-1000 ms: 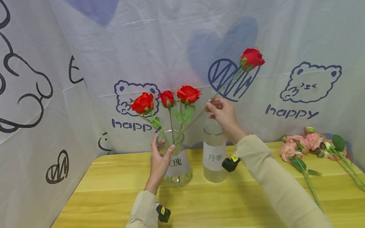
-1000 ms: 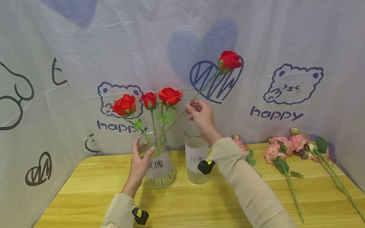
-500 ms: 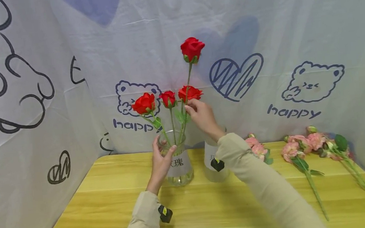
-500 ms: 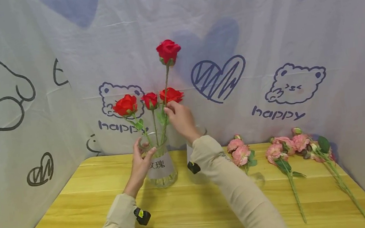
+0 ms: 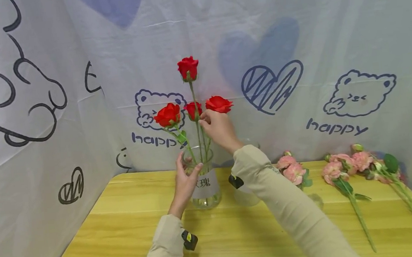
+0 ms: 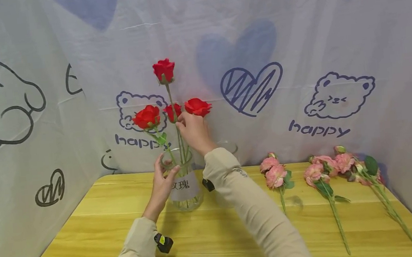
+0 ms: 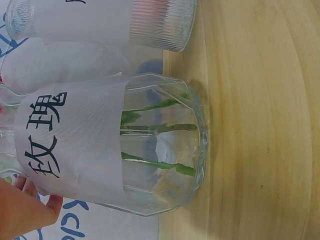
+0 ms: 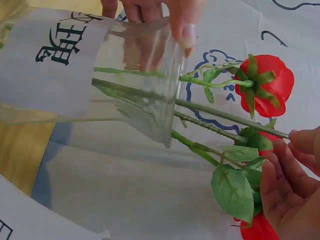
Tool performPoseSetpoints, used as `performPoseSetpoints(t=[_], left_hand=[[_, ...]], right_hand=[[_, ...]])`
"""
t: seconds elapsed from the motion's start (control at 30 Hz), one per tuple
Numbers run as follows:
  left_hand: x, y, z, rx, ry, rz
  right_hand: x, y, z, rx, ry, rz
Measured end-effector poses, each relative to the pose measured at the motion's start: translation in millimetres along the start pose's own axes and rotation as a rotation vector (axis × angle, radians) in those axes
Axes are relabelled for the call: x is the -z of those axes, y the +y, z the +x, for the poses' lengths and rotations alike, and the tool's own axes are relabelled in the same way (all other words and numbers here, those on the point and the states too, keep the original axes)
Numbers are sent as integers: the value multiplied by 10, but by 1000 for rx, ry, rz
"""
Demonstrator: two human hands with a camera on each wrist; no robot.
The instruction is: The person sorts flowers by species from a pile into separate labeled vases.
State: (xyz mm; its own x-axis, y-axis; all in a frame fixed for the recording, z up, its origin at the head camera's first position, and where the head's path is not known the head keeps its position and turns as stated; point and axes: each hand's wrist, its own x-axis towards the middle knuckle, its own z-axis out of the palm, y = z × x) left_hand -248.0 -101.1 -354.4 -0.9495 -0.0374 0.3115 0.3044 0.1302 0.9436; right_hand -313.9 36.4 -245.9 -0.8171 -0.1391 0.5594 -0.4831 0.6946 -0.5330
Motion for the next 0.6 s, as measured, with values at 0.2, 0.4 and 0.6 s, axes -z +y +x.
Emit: performPoseSetpoints(t=[0.2, 0.4, 0.6], left_hand=[[-7, -191, 96, -1, 3, 2], [0, -386, 177, 2, 18, 0], [-9, -383, 169, -6, 23, 1]], right_hand=[[24, 13, -25, 0, -2, 40], [57, 50, -85, -3, -12, 94], [165, 126, -167, 33, -36, 188]])
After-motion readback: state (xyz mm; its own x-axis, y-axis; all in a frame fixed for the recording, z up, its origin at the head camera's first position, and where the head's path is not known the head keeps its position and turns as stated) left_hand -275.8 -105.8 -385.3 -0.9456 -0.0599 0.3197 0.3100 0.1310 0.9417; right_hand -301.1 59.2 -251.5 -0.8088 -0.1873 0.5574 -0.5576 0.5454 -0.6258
